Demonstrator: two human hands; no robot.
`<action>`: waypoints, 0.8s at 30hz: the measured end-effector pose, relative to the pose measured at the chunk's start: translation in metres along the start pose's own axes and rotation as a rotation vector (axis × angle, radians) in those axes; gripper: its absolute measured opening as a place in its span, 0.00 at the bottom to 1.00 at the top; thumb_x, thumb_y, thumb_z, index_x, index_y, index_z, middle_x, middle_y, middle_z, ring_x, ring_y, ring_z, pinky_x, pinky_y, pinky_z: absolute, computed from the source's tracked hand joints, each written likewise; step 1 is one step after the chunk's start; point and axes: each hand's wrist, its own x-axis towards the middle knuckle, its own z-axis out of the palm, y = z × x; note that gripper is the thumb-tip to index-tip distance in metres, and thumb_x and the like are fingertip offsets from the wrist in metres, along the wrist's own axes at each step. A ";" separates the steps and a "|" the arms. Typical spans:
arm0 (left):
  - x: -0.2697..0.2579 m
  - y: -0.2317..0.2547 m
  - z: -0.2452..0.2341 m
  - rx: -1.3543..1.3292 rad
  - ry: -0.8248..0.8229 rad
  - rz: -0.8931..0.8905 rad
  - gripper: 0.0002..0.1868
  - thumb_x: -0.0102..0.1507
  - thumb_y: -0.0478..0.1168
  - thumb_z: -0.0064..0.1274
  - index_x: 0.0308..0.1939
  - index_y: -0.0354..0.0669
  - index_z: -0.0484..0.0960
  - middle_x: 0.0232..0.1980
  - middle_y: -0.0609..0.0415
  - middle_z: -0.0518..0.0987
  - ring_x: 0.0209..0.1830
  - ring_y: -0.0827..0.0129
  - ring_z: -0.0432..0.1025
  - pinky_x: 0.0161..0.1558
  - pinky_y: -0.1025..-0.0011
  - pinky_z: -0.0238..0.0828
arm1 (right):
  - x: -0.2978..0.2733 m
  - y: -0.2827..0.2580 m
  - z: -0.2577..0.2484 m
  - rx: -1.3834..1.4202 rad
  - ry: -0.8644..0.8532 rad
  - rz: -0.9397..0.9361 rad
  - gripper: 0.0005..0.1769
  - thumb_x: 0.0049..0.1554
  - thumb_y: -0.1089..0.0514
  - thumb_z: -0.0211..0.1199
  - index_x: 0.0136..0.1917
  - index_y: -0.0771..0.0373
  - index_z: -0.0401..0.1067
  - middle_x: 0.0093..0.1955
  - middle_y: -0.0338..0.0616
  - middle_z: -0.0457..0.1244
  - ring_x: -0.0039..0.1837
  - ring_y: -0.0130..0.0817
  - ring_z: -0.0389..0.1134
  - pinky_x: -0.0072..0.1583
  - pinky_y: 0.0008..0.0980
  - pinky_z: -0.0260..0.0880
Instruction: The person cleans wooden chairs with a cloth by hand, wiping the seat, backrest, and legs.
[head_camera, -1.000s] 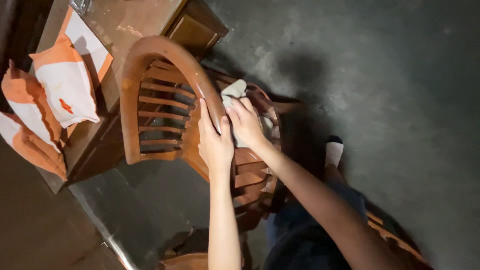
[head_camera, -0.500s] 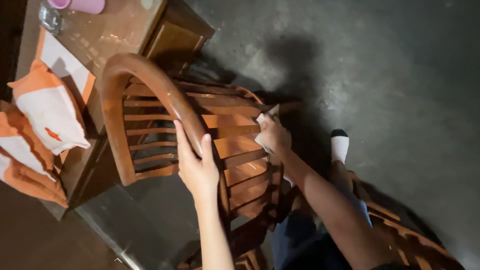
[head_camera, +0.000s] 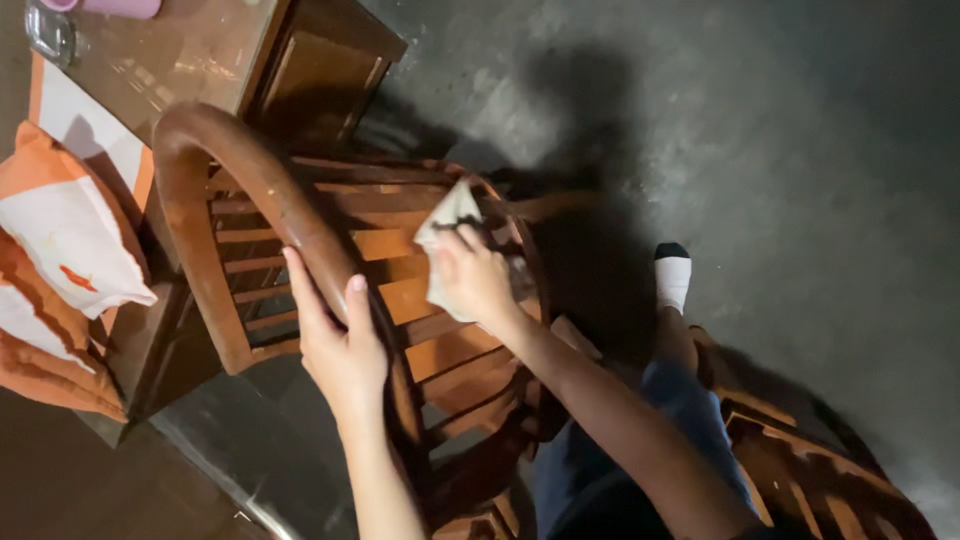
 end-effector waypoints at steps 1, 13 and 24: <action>-0.001 -0.002 0.000 0.038 0.007 0.012 0.37 0.70 0.46 0.53 0.81 0.54 0.55 0.70 0.41 0.76 0.64 0.56 0.76 0.60 0.65 0.71 | -0.002 0.019 -0.001 -0.048 -0.089 0.094 0.12 0.64 0.52 0.53 0.58 0.54 0.71 0.56 0.47 0.65 0.43 0.51 0.73 0.44 0.47 0.74; -0.009 -0.007 0.005 -0.008 -0.009 0.059 0.37 0.73 0.45 0.51 0.84 0.53 0.52 0.74 0.42 0.74 0.69 0.59 0.74 0.67 0.67 0.66 | -0.029 0.136 0.002 -0.601 -0.175 0.159 0.15 0.64 0.55 0.54 0.62 0.60 0.70 0.58 0.56 0.65 0.37 0.50 0.74 0.39 0.47 0.76; -0.014 -0.005 0.010 -0.143 -0.006 0.015 0.46 0.64 0.43 0.63 0.82 0.51 0.54 0.72 0.42 0.75 0.65 0.64 0.75 0.63 0.69 0.70 | 0.000 0.114 -0.070 0.429 0.095 0.280 0.15 0.65 0.56 0.57 0.61 0.64 0.75 0.44 0.40 0.72 0.45 0.26 0.70 0.47 0.29 0.72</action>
